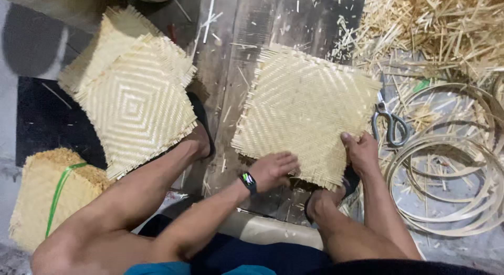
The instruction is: The recorder is assembling and trimming woven bamboo lids for baskets or containers, fitting woven mats into bamboo hoops and trimming the excess.
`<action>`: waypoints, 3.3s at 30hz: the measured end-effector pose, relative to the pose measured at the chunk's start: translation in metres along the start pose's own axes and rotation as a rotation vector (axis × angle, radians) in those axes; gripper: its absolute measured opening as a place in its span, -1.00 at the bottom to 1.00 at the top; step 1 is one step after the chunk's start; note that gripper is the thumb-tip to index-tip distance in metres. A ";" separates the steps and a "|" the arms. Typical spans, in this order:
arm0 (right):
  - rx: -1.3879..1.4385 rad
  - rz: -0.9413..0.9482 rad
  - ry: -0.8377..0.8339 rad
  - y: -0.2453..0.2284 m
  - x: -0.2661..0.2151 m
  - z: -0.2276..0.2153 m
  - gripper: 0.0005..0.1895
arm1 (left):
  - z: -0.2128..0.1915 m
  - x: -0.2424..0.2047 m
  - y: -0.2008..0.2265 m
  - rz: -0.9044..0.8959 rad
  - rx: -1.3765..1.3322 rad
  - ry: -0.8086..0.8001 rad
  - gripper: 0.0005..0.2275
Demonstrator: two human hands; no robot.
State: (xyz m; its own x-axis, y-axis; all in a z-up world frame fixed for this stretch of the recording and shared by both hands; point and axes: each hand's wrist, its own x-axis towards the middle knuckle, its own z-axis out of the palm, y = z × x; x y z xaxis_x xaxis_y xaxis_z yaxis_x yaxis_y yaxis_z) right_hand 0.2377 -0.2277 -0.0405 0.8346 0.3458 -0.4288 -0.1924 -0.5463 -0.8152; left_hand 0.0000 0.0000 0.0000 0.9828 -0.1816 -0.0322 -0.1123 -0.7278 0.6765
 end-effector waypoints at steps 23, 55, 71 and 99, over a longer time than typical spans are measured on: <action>-1.049 -0.810 -0.108 -0.124 -0.058 0.078 -0.31 | -0.063 0.042 0.010 -0.720 -0.279 0.806 -0.85; -0.715 0.035 0.351 0.145 -0.099 -0.109 -0.75 | -0.040 -0.005 -0.225 -1.000 -0.337 0.524 -0.46; -0.697 -0.331 0.579 -0.099 -0.205 -0.262 -0.78 | -0.189 0.093 -0.004 -0.453 -0.259 0.759 -0.38; -0.093 -0.135 -0.072 -0.294 -0.077 -0.103 -0.52 | -0.210 0.052 0.034 -0.643 -1.619 0.355 -0.69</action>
State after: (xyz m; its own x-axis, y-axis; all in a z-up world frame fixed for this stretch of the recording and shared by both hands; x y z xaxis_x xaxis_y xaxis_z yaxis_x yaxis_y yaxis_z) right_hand 0.2837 -0.1724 0.2727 0.8102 0.4726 -0.3469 -0.0297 -0.5579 -0.8294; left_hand 0.0783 0.1051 0.1758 0.8158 0.1393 -0.5613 0.2933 0.7368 0.6092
